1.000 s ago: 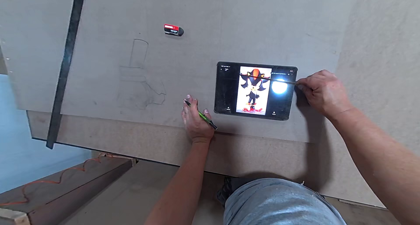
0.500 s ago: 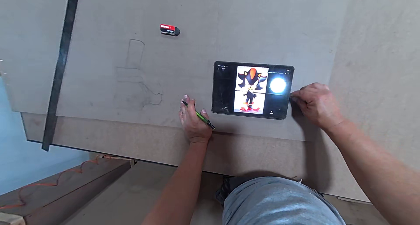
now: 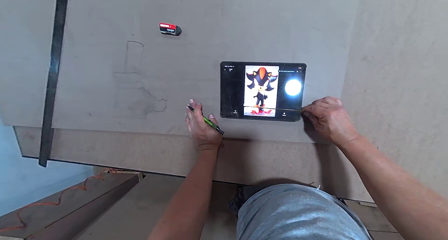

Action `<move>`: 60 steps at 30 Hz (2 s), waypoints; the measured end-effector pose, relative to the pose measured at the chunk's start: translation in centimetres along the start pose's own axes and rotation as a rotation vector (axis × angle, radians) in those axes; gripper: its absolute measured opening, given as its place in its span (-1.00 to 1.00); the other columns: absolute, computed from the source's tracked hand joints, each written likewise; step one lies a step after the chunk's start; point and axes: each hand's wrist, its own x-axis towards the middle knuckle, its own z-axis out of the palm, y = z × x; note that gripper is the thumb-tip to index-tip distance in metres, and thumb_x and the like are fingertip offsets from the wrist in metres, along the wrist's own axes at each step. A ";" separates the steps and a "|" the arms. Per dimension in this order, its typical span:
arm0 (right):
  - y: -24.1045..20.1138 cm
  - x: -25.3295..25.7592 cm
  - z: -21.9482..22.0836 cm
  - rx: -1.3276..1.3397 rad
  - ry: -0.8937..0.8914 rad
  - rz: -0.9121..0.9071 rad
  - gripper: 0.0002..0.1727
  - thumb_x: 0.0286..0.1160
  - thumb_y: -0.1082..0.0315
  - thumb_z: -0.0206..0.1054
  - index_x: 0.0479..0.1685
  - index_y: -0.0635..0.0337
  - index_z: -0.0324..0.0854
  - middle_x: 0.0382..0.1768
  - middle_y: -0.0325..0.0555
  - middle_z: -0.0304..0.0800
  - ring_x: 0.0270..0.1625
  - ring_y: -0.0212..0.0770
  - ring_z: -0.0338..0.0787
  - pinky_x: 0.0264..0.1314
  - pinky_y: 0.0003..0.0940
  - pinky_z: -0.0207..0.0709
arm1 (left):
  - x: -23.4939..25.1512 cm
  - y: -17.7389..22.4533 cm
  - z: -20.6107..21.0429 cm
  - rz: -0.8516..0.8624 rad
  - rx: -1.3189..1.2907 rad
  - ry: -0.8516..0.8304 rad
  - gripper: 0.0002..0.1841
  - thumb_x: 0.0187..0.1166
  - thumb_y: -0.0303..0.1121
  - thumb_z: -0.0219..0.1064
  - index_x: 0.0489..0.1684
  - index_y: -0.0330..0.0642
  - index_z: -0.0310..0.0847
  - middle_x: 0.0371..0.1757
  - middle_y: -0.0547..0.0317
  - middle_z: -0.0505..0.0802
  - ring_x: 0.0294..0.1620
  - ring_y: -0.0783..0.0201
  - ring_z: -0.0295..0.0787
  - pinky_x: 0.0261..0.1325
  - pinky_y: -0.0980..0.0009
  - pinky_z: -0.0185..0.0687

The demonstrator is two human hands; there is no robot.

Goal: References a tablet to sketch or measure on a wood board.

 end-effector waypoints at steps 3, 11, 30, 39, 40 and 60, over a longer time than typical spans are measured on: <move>0.0 0.0 0.0 0.003 0.004 0.000 -0.69 0.79 0.24 0.15 0.04 0.03 0.86 -0.11 -0.11 0.91 0.17 -0.03 0.81 0.50 0.02 0.45 | 0.1 0.1 0.0 -0.008 0.009 -0.001 -0.46 0.77 -0.06 -0.02 0.62 -0.14 0.43 0.77 0.03 0.46 0.82 0.07 0.26 0.83 0.04 0.10; -0.1 0.1 -0.1 0.001 -0.012 0.004 -0.69 0.80 0.23 0.15 0.04 0.04 0.85 -0.11 -0.11 0.91 0.18 -0.03 0.81 0.53 0.03 0.42 | 0.1 0.1 -0.1 -0.002 0.002 0.004 -0.47 0.76 -0.08 0.01 0.59 -0.16 0.45 0.76 0.00 0.48 0.81 0.04 0.28 0.82 0.03 0.11; -0.1 0.1 0.0 -0.009 -0.005 -0.003 -0.70 0.80 0.23 0.16 0.05 0.02 0.86 -0.11 -0.13 0.91 0.18 -0.05 0.81 0.52 0.03 0.43 | 0.1 0.0 0.0 -0.005 -0.010 0.007 -0.47 0.77 -0.07 0.00 0.60 -0.16 0.44 0.76 0.03 0.49 0.82 0.06 0.26 0.83 0.03 0.09; 0.0 0.0 0.0 -0.012 -0.008 0.001 -0.70 0.79 0.23 0.16 0.03 0.02 0.86 -0.11 -0.13 0.91 0.18 -0.05 0.81 0.52 0.01 0.43 | 0.1 0.2 -0.1 0.000 -0.007 0.013 -0.46 0.77 -0.06 -0.01 0.60 -0.14 0.44 0.76 0.00 0.48 0.82 0.05 0.26 0.83 0.04 0.09; 0.0 0.0 0.0 -0.014 -0.005 0.004 -0.70 0.79 0.23 0.17 0.03 0.01 0.86 -0.11 -0.13 0.91 0.18 -0.05 0.81 0.52 0.01 0.43 | 0.1 0.1 -0.1 0.004 -0.007 0.015 -0.46 0.76 -0.06 0.00 0.61 -0.14 0.43 0.76 0.00 0.48 0.82 0.04 0.26 0.83 0.04 0.09; -16.9 -7.0 6.9 0.479 0.342 0.805 -0.64 0.87 0.16 -0.03 0.38 0.01 0.58 -0.42 -0.23 0.75 -0.47 -0.29 0.77 -0.38 -0.19 0.75 | 1.6 -1.3 -2.7 0.716 -0.155 -0.492 -0.54 0.69 -0.55 0.06 0.55 -0.19 0.58 0.75 -0.09 0.48 0.82 -0.14 0.25 0.81 -0.15 0.13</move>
